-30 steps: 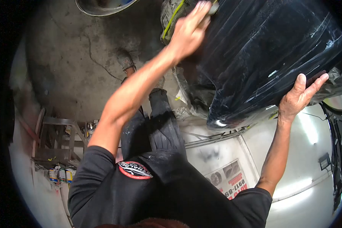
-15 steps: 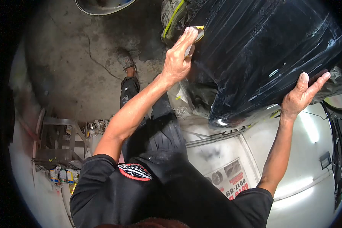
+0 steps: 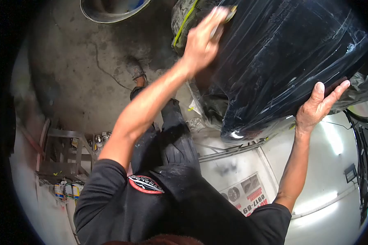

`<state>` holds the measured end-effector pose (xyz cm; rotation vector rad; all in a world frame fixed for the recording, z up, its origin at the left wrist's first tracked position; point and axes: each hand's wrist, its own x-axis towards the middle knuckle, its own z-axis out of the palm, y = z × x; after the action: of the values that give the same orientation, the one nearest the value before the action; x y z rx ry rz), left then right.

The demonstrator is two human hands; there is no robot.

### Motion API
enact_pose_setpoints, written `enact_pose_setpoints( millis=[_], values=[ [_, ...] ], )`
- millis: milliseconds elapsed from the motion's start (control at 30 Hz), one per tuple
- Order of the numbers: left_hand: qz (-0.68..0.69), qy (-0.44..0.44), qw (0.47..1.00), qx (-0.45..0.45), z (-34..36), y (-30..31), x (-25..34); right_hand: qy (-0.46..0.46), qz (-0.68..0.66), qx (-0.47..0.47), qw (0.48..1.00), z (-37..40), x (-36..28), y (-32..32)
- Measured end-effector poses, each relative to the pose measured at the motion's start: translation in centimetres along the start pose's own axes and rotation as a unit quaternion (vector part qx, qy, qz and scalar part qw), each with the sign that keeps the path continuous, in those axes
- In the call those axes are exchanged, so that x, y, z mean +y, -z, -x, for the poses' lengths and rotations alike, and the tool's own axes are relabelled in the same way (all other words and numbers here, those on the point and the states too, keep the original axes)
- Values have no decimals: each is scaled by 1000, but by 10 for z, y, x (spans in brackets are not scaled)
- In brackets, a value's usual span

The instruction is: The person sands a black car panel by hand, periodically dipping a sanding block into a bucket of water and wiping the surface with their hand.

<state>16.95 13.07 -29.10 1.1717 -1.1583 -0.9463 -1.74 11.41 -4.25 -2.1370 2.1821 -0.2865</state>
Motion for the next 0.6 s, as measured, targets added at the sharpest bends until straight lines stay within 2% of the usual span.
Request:
enact_pose_setpoints(
  millis=[33,67,100,133,200,267,300,400,467,500,533,600],
  values=[
    [9,-52,997,60,-35,-15,-8,-3,-9,1,1000,1,-1,0],
    [-123,21,988,-94,-61,-30,-41,-4,-17,1,1000,1,0,1],
    [99,55,993,15,-113,-36,-11,-2,-18,1,1000,1,1,1],
    [23,143,987,-67,-137,-29,-7,0,-20,2,1000,1,2,0],
    [27,142,987,-65,-122,-21,-7,-2,-17,-8,1000,3,1,1],
    [24,136,983,-118,-75,16,14,-3,-4,-7,1000,1,1,3],
    [14,33,999,-26,-43,7,-5,2,-3,-3,1000,-1,2,2],
    [-15,-13,1000,13,-34,-2,-11,4,-4,-6,1000,0,3,3],
    [-22,99,977,-186,-96,-19,-18,1,-9,-4,1000,1,1,2],
    [37,12,996,-84,-129,-40,-29,-1,-16,-3,1000,-1,0,1],
    [96,-73,992,20,-146,-50,-30,-5,-22,-3,1000,-2,-1,0],
    [-43,21,989,-142,-116,-46,-32,-13,-29,-8,999,4,0,3]
  ],
)
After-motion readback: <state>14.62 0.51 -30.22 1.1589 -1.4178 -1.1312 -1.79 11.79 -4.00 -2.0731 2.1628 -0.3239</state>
